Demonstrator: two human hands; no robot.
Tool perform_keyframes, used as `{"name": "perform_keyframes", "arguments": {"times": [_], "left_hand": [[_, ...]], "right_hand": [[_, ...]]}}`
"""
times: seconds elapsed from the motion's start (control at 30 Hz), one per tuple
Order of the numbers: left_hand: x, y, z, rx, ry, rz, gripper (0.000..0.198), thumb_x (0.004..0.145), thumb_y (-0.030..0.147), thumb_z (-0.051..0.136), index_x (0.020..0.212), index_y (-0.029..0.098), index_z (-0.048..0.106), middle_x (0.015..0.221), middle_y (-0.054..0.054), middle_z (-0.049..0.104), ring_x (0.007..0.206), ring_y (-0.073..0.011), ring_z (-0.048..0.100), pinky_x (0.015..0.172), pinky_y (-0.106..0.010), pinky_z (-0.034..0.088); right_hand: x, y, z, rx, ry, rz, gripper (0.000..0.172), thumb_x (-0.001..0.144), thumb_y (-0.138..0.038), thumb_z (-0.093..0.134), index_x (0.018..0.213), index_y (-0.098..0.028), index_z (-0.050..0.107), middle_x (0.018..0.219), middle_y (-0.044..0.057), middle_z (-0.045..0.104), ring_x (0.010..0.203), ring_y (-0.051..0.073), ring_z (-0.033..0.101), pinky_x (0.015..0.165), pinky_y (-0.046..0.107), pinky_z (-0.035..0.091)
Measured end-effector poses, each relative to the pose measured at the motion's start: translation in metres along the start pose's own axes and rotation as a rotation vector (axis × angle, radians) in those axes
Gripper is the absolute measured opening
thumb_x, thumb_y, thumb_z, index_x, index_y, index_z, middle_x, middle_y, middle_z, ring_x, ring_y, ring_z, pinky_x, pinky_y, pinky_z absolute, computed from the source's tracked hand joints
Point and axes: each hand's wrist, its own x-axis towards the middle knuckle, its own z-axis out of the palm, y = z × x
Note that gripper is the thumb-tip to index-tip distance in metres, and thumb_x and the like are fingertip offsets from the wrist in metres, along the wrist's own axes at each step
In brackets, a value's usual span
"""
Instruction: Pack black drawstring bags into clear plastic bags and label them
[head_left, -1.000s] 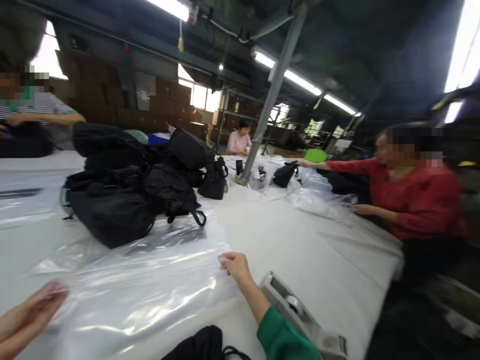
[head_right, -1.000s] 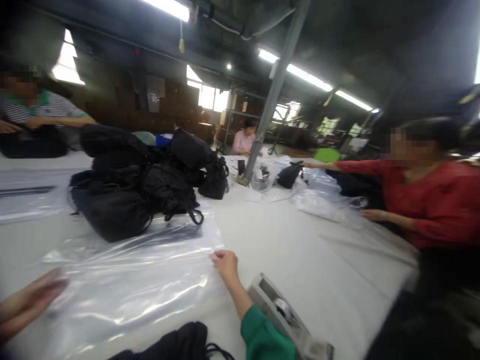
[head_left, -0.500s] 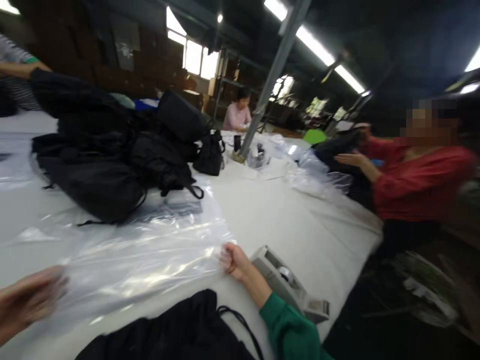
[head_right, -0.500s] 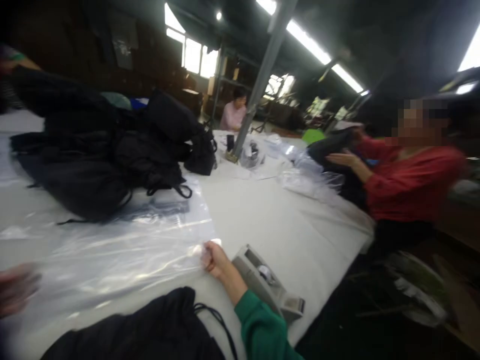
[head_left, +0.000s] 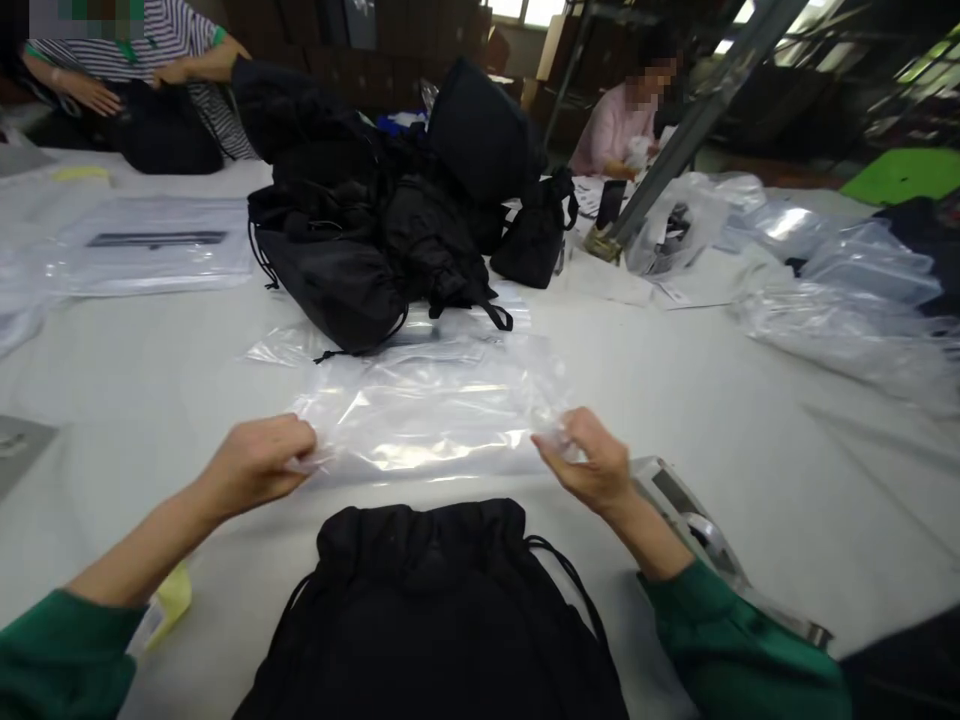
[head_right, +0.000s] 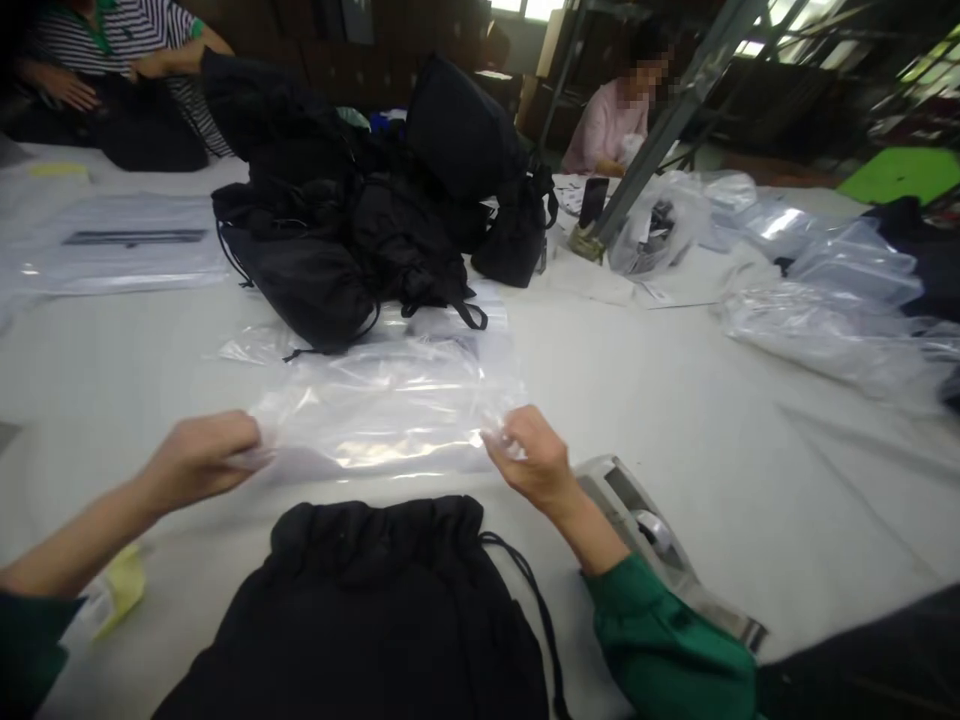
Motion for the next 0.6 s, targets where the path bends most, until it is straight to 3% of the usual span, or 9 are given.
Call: {"name": "perform_keyframes", "arguments": {"times": [0.07, 0.13, 0.23, 0.33, 0.5, 0.6], "left_hand": [[-0.022, -0.001, 0.03, 0.234, -0.272, 0.091, 0.015, 0.082, 0.013, 0.051, 0.068, 0.02, 0.052, 0.067, -0.001, 0.052, 0.062, -0.0159, 0.047, 0.06, -0.026, 0.034], [-0.045, -0.002, 0.054, 0.342, -0.393, 0.056, 0.016, 0.085, 0.013, 0.045, 0.072, 0.02, 0.052, 0.07, -0.003, 0.055, 0.065, -0.0181, 0.051, 0.062, -0.028, 0.038], [-0.068, 0.004, 0.069, 0.367, -0.419, -0.076, 0.016, 0.088, 0.015, 0.043, 0.077, 0.02, 0.054, 0.075, -0.005, 0.059, 0.071, -0.0197, 0.056, 0.068, -0.03, 0.043], [-0.076, 0.016, 0.065, 0.272, -0.42, -0.176, 0.014, 0.085, 0.015, 0.045, 0.08, 0.02, 0.057, 0.078, -0.005, 0.062, 0.075, -0.0196, 0.058, 0.074, -0.03, 0.047], [-0.076, 0.044, 0.062, -0.1, -0.39, -0.37, 0.018, 0.082, 0.024, 0.047, 0.082, 0.022, 0.064, 0.076, -0.003, 0.067, 0.081, -0.0223, 0.063, 0.079, -0.032, 0.051], [-0.078, 0.065, 0.065, -0.426, -0.371, -0.589, 0.021, 0.078, 0.035, 0.052, 0.072, 0.02, 0.065, 0.073, -0.003, 0.069, 0.081, -0.027, 0.063, 0.074, -0.034, 0.053]], "right_hand": [[-0.03, 0.01, 0.02, -0.114, -0.212, -0.11, 0.018, 0.087, -0.022, 0.057, 0.07, -0.023, 0.05, 0.071, 0.003, 0.057, 0.07, 0.02, 0.054, 0.071, 0.033, 0.046], [-0.062, 0.014, 0.032, -0.127, -0.28, -0.11, 0.016, 0.089, -0.019, 0.05, 0.074, -0.021, 0.055, 0.069, 0.004, 0.059, 0.068, 0.021, 0.056, 0.071, 0.035, 0.047], [-0.1, 0.007, 0.032, -0.138, -0.291, -0.053, 0.015, 0.092, -0.018, 0.045, 0.091, -0.018, 0.06, 0.077, 0.008, 0.065, 0.072, 0.023, 0.059, 0.071, 0.036, 0.048], [-0.123, -0.008, 0.021, -0.115, -0.325, 0.036, 0.017, 0.093, -0.024, 0.047, 0.099, -0.019, 0.062, 0.084, 0.009, 0.069, 0.075, 0.023, 0.062, 0.07, 0.033, 0.05], [-0.134, -0.033, 0.014, 0.068, -0.43, 0.501, 0.022, 0.089, -0.036, 0.051, 0.083, -0.02, 0.065, 0.066, 0.0, 0.064, 0.056, 0.016, 0.057, 0.056, 0.025, 0.046], [-0.126, -0.051, 0.013, 0.323, -0.428, 0.699, 0.031, 0.085, -0.047, 0.055, 0.076, -0.019, 0.065, 0.062, -0.001, 0.06, 0.061, 0.018, 0.056, 0.061, 0.027, 0.048]]}}
